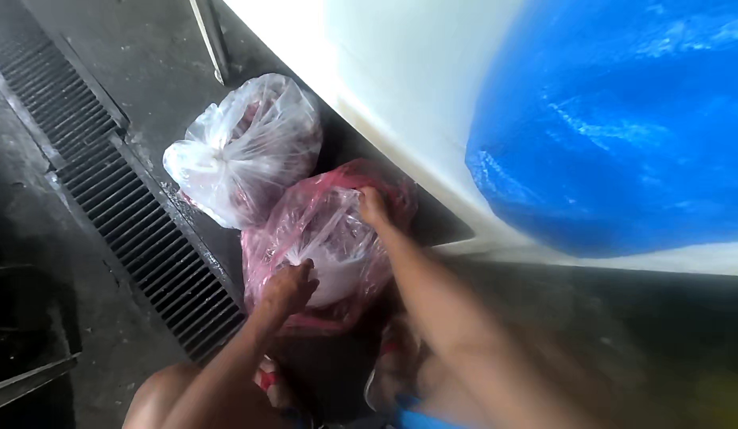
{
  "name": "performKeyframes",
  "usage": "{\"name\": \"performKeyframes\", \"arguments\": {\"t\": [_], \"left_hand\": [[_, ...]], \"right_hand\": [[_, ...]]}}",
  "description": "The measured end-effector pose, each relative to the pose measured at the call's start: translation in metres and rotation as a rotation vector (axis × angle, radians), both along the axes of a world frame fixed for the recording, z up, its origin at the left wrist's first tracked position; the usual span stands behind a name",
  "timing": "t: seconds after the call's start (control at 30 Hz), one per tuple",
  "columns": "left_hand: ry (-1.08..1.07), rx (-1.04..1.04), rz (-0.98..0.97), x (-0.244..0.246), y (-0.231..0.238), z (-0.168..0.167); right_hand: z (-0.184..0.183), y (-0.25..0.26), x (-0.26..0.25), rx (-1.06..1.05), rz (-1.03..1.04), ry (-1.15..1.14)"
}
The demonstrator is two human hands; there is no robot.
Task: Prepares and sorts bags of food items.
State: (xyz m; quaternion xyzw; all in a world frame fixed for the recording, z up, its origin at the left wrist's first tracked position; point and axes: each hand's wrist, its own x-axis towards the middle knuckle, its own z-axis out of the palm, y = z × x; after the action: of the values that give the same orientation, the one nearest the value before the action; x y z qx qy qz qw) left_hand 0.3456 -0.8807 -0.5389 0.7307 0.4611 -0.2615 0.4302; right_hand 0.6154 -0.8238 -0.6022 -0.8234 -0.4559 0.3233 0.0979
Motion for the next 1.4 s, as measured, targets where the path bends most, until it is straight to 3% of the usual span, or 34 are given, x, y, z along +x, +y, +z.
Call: {"name": "performKeyframes", "arguments": {"t": [0.1, 0.27, 0.43, 0.57, 0.67, 0.83, 1.0, 1.1, 1.17, 1.27, 1.4], "left_hand": [[0.073, 0.01, -0.131, -0.013, 0.001, 0.028], [0.126, -0.03, -0.068, -0.013, -0.016, -0.008], [0.009, -0.012, 0.033, -0.004, 0.001, -0.006], [-0.038, -0.039, 0.012, -0.003, 0.009, -0.009], [-0.002, -0.044, -0.046, -0.002, 0.003, -0.006], [-0.015, -0.038, -0.037, -0.004, 0.0, 0.002], [-0.064, -0.002, -0.03, -0.009, -0.003, 0.009], [-0.117, 0.008, -0.036, -0.003, 0.0, 0.02], [-0.16, -0.012, -0.039, -0.002, -0.001, 0.016], [-0.308, -0.112, 0.072, -0.008, 0.002, 0.007], [-0.31, -0.23, 0.246, -0.016, 0.005, -0.003]], "right_hand": [[-0.004, 0.008, -0.001, 0.033, -0.009, 0.03], [0.015, 0.002, -0.021, 0.011, -0.058, -0.028], [0.025, -0.038, -0.093, 0.174, -0.026, -0.303], [0.019, -0.075, -0.128, -0.185, 0.188, -0.125], [0.001, -0.086, -0.13, -0.336, 0.179, -0.096], [0.018, -0.06, -0.123, -0.436, 0.088, 0.09], [0.091, -0.04, -0.105, -0.015, -0.133, -0.117], [0.128, -0.037, -0.093, 0.168, -0.033, -0.17], [0.138, -0.046, -0.088, 0.105, 0.096, -0.159], [0.124, -0.073, -0.077, -0.069, 0.241, -0.143], [0.106, -0.08, -0.08, -0.217, 0.235, -0.089]]}}
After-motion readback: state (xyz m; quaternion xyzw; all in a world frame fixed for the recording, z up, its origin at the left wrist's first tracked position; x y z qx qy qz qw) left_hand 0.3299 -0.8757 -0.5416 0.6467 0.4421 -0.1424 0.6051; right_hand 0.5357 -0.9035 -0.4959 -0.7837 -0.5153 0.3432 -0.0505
